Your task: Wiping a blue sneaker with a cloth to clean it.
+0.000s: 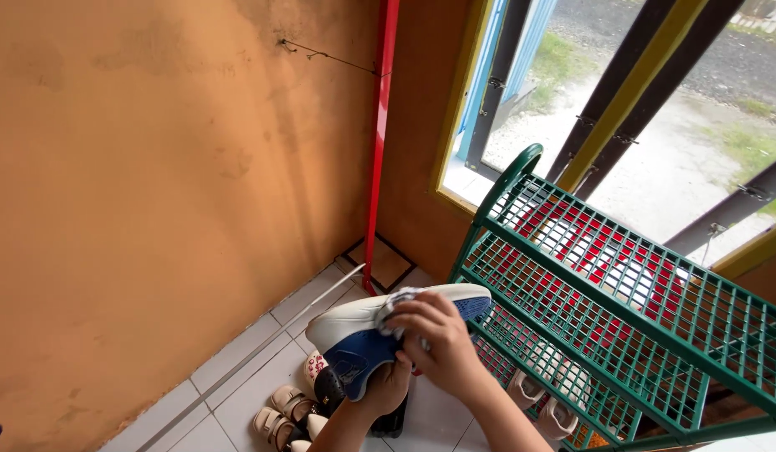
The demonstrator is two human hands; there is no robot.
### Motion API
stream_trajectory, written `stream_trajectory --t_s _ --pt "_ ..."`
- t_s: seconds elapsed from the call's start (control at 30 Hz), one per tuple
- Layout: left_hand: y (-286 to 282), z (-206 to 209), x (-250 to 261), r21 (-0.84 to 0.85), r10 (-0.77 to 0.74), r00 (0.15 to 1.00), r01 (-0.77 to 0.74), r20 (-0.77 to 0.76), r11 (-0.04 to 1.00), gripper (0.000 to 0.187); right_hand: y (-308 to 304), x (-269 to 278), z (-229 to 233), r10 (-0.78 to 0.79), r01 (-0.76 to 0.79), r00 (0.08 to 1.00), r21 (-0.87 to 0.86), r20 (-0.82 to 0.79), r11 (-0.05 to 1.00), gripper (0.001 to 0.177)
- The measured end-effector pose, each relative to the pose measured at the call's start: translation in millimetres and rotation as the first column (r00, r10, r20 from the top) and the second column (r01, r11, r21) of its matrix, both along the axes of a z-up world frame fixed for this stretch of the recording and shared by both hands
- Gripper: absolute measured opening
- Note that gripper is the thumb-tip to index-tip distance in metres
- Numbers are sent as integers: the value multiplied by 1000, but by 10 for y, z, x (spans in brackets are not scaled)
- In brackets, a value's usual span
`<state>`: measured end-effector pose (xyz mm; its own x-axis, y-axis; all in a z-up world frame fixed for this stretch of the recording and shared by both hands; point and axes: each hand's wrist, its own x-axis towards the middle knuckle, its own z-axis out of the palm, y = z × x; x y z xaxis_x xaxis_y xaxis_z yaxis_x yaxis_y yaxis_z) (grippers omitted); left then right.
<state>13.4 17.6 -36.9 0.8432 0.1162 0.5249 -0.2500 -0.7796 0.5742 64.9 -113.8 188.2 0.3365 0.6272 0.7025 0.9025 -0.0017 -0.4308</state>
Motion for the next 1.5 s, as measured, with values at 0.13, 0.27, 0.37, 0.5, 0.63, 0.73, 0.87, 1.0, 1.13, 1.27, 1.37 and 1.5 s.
stream_trajectory --t_s 0.13,0.27,0.37,0.5,0.63,0.73,0.87,1.0,1.13,1.27,1.37,1.5 --pt "-18 265 -48 -43 -50 998 48 -32 998 60 -152 77 -182 -92 104 986 -89 138 991 19" --pt "-47 163 -65 -212 -93 990 68 -109 975 73 -449 424 -577 -466 505 820 -35 332 863 20" --pt "-51 414 -91 -320 -120 985 76 -122 944 69 -618 573 -619 -573 586 788 12 226 810 20" --pt "-61 309 -78 -354 -122 975 49 -187 934 71 -656 607 -586 -540 535 837 70 95 842 21" --pt "-88 401 38 -159 -117 976 89 -183 983 74 -362 307 -380 -390 387 920 71 42 919 21" --pt "-150 127 92 -155 -184 956 151 -228 976 80 -202 22 -262 -158 161 980 13 -122 987 26" --pt "-209 125 77 -282 -136 973 80 -187 956 74 -240 76 -261 -177 177 984 -93 11 980 18" --pt "-195 580 0 -328 -68 980 2 -189 945 75 -519 475 -546 -496 519 836 -47 233 853 19" --pt "-235 629 -11 -463 -75 973 -36 -219 886 72 -695 637 -701 -620 621 777 27 114 783 23" --pt "-303 619 3 -411 -62 979 -24 -194 911 72 -620 512 -697 -571 568 820 82 27 819 23" --pt "-364 739 27 -440 -121 975 28 -185 898 80 -471 230 -612 -402 405 915 105 -43 909 23" --pt "-458 595 124 -683 -189 965 13 -183 730 89 -397 -78 -569 -233 240 970 123 -68 963 19"
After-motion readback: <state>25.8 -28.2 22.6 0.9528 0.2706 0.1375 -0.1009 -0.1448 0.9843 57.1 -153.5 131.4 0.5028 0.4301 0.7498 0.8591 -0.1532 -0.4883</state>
